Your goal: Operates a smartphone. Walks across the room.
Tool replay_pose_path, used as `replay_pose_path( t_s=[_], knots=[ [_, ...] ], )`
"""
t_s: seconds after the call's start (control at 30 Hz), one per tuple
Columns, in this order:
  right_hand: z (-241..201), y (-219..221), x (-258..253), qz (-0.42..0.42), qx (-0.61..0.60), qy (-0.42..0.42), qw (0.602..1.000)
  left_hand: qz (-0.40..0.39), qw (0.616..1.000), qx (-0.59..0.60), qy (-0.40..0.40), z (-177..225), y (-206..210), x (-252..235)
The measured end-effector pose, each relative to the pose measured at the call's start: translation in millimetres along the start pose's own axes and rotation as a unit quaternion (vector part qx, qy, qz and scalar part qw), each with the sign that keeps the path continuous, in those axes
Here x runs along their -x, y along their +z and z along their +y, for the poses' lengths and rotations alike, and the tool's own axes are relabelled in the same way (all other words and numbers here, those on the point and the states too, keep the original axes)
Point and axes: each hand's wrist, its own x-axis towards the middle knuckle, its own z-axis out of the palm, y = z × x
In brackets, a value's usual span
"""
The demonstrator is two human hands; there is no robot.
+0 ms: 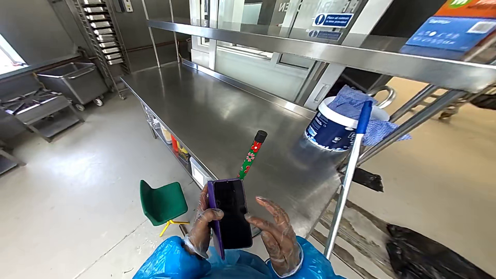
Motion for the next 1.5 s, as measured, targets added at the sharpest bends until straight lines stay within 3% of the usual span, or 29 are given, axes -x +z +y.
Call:
replay_pose_path(
  t_s=[1.03, 1.27, 1.5],
  knots=[
    [2, 19, 9, -0.087, 0.030, -0.039, 0.995, -0.014, 1.000, -0.018, 0.013, 1, -11, -2],
    [15, 22, -14, -0.015, 0.075, 0.041, 0.996, -0.038, 0.998, -0.037, 0.016, -1, -11, 0],
    [4, 14, -12, 0.014, -0.008, 0.013, 1.000, -0.002, 0.999, -0.032, 0.004, 3, -9, 1]
  ],
)
